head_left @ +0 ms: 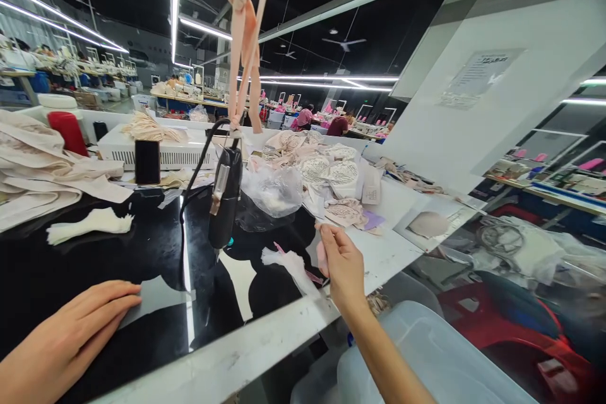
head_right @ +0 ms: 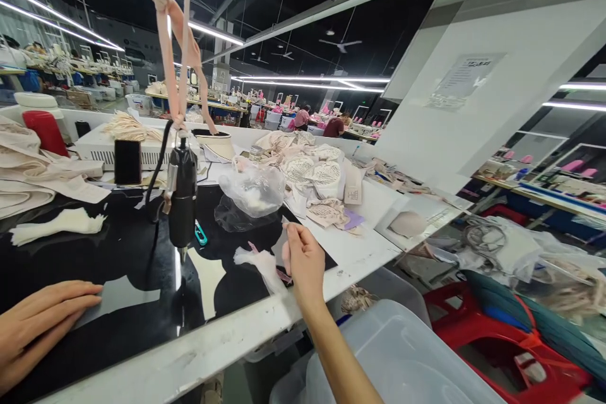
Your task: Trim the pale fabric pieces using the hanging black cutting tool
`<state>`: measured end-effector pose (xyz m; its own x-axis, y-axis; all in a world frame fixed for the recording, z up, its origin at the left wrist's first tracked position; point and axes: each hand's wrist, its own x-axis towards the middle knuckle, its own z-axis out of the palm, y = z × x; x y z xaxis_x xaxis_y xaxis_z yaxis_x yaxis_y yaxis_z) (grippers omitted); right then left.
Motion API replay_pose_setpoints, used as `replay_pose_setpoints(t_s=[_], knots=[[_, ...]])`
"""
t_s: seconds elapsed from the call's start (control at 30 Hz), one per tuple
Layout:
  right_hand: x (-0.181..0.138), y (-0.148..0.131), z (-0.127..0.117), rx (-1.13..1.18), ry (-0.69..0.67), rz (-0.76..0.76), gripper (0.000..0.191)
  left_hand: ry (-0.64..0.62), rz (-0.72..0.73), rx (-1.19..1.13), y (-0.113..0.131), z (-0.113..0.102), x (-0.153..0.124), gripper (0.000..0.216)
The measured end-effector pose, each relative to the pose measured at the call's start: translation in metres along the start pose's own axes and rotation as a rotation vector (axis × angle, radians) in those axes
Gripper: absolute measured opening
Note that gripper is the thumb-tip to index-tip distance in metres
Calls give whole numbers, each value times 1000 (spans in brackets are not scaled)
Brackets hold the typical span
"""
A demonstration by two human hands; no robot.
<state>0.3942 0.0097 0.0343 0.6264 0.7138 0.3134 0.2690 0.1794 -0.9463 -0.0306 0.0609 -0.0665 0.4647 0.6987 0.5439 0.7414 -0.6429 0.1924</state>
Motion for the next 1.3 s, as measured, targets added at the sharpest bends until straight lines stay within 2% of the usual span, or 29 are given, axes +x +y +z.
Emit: replay_pose_setpoints(t_s=[0.07,0.13,0.17,0.27,0.37,0.47,0.6,0.67,0.8,0.97,1.1,1.3], knots=[[-18,-13,10,1,-106,2,44,-34,53,-113,4,-4,5,32],[-39,-24,25,-6,-223,-2,38,-23,43,-201,14,-12,12,28],[-49,-28,34,-40,-332,-12,38,-15,15,-241,21,-16,16,27],[-77,-33,66,-92,-603,-130,37,-107,-121,-430,49,-27,27,25],[-97,-34,99,-84,-851,-265,30,-256,-226,-793,74,-34,36,27],[-108,-34,122,15,-990,-285,26,-302,-300,-1226,88,-36,42,35],[-111,-34,138,79,-1016,-272,25,-240,-541,-1466,95,-38,47,32],[-110,-33,141,76,-1016,-236,27,-197,-610,-1534,95,-37,51,33],[-106,-31,147,123,-1037,41,46,-158,-619,-1561,89,-34,60,34],[-94,-29,150,181,-1077,211,63,-92,-651,-1449,67,-35,73,36],[-83,-25,151,115,-1094,334,60,-8,-740,-1353,51,-39,73,34],[-76,-20,157,67,-1071,309,46,27,-811,-1347,40,-43,66,35]])
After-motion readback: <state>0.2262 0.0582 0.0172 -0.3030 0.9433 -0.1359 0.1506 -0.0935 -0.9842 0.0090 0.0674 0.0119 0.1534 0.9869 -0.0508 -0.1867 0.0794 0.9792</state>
